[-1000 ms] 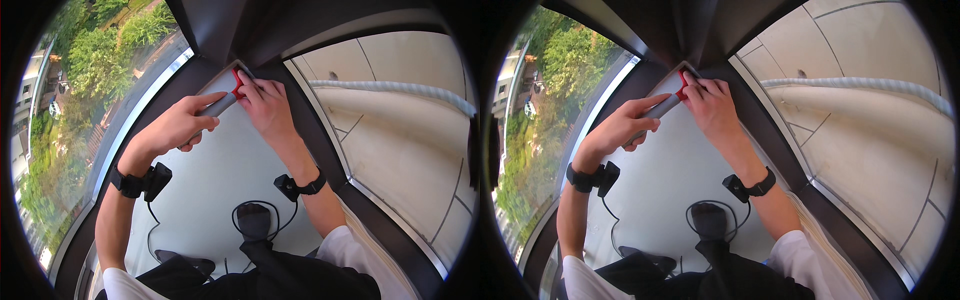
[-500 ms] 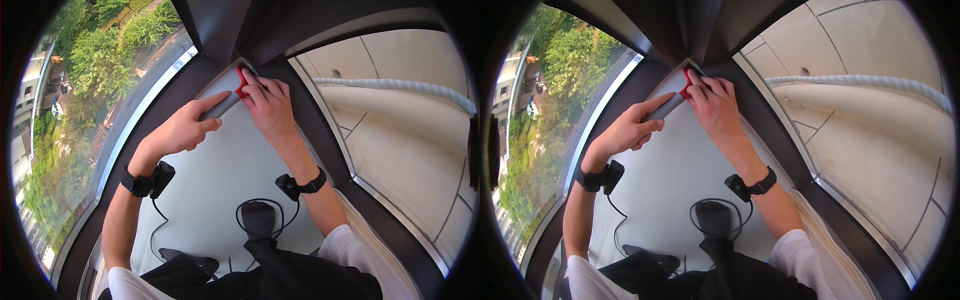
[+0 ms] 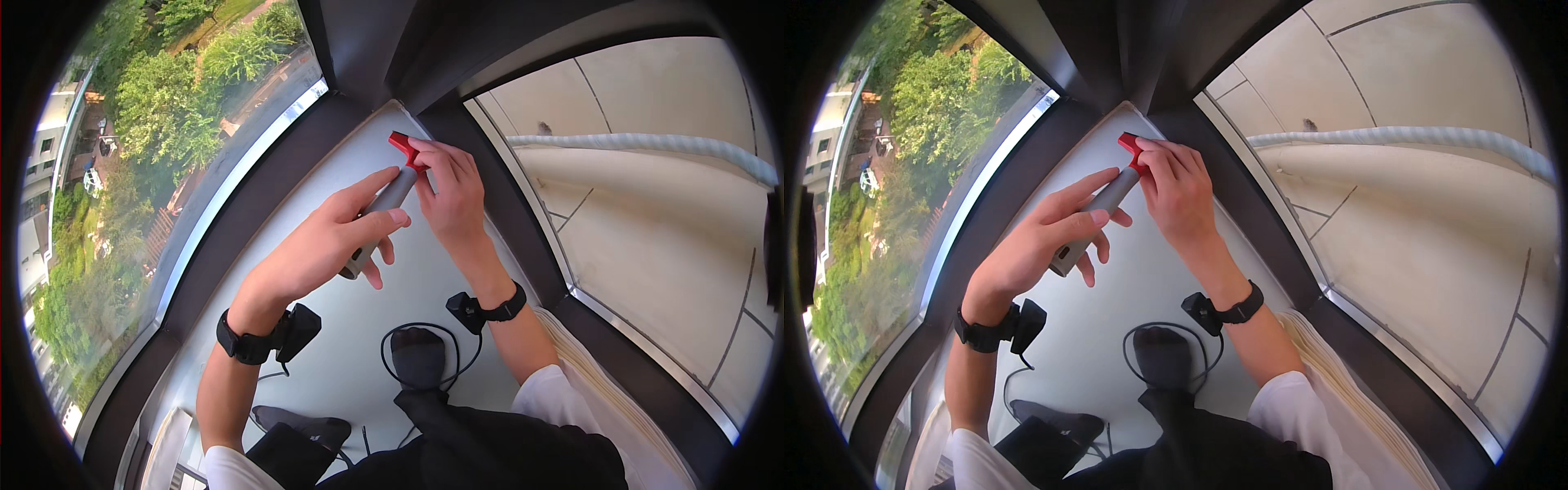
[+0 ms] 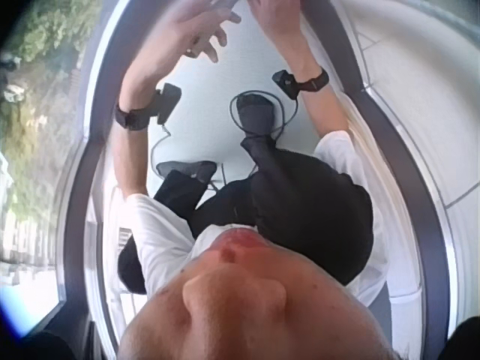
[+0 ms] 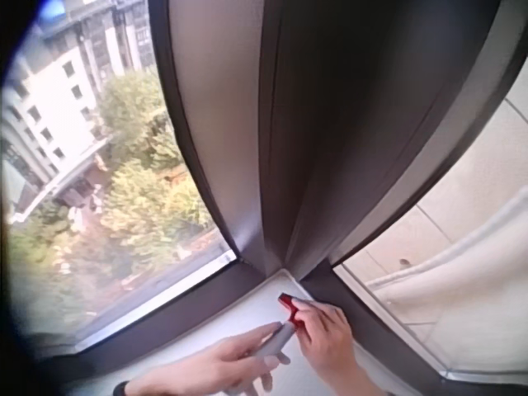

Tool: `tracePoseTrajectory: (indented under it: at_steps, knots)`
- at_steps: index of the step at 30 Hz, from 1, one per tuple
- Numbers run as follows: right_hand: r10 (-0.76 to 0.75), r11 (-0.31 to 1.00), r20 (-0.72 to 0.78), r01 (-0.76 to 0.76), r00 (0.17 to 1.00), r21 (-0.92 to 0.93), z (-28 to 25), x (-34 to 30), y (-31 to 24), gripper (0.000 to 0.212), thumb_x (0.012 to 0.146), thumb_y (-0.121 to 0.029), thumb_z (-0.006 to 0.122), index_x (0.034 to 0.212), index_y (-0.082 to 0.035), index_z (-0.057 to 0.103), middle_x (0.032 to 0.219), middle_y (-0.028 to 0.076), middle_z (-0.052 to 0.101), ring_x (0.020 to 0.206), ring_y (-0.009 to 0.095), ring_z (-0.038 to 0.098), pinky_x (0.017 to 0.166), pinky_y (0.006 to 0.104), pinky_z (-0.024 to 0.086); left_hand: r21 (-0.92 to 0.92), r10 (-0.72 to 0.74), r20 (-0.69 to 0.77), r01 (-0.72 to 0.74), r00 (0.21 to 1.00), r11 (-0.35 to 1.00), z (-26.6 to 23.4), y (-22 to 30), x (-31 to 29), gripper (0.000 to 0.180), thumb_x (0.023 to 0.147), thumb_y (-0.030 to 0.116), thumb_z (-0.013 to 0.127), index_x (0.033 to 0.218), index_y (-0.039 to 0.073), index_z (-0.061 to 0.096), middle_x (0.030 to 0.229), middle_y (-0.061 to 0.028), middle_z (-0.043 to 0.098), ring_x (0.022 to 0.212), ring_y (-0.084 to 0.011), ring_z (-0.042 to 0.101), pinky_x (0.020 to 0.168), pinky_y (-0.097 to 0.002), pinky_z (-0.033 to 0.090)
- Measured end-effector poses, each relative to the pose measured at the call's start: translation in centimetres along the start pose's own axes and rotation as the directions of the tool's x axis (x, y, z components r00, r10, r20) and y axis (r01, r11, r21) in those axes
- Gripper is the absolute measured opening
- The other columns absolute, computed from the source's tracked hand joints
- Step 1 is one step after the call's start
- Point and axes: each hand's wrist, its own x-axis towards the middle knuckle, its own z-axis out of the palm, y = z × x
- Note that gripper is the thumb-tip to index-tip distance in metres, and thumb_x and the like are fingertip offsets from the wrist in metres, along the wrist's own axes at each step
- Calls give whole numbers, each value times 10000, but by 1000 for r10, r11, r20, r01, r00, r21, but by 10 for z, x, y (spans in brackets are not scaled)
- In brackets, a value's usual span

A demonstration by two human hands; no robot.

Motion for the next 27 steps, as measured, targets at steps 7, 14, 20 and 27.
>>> tracePoseTrajectory:
  at_steps: [7, 14, 20, 27]
  knots:
    - [95, 990, -58, -88, 994, 112, 0, 6, 7, 328, 821, 29, 779, 1109, -48, 643, 1097, 95, 751, 924, 286, 735, 800, 337, 600, -140, 366, -26, -366, 930, 920, 17, -14, -3, 740, 1083, 505, 489, 1588, -25, 383, 1365, -186, 606, 1135, -265, 649, 857, -429, 607]
    - [261, 957, -45, -252, 964, 144, 1, 11, 13, 202, 916, -60, 774, 1106, -46, 706, 966, 73, 739, 827, 189, 734, 765, 297, 590, 404, 521, -196, -416, 831, 815, 3, -44, 20, 468, 1085, 282, 535, 1473, 19, 539, 1426, -179, 591, 1219, -299, 601, 994, -383, 506]
    - [177, 983, -117, -169, 977, 77, 9, 24, 11, 168, 891, -54, 743, 1014, -40, 630, 954, 96, 705, 770, 300, 709, 666, 369, 572, 733, 738, -204, -400, 643, 551, -22, -80, 57, 379, 1034, 143, 591, 1388, 9, 585, 1393, -178, 586, 1054, -322, 664, 916, -399, 542]
    - [223, 975, -128, -220, 966, 43, 10, 36, 9, 167, 892, -72, 736, 1022, -46, 635, 865, 108, 700, 731, 318, 701, 645, 396, 560, 538, 646, -293, -437, 705, 721, -20, -86, 68, 362, 999, 54, 573, 1353, -13, 597, 1324, -158, 602, 955, -266, 683, 861, -367, 550]
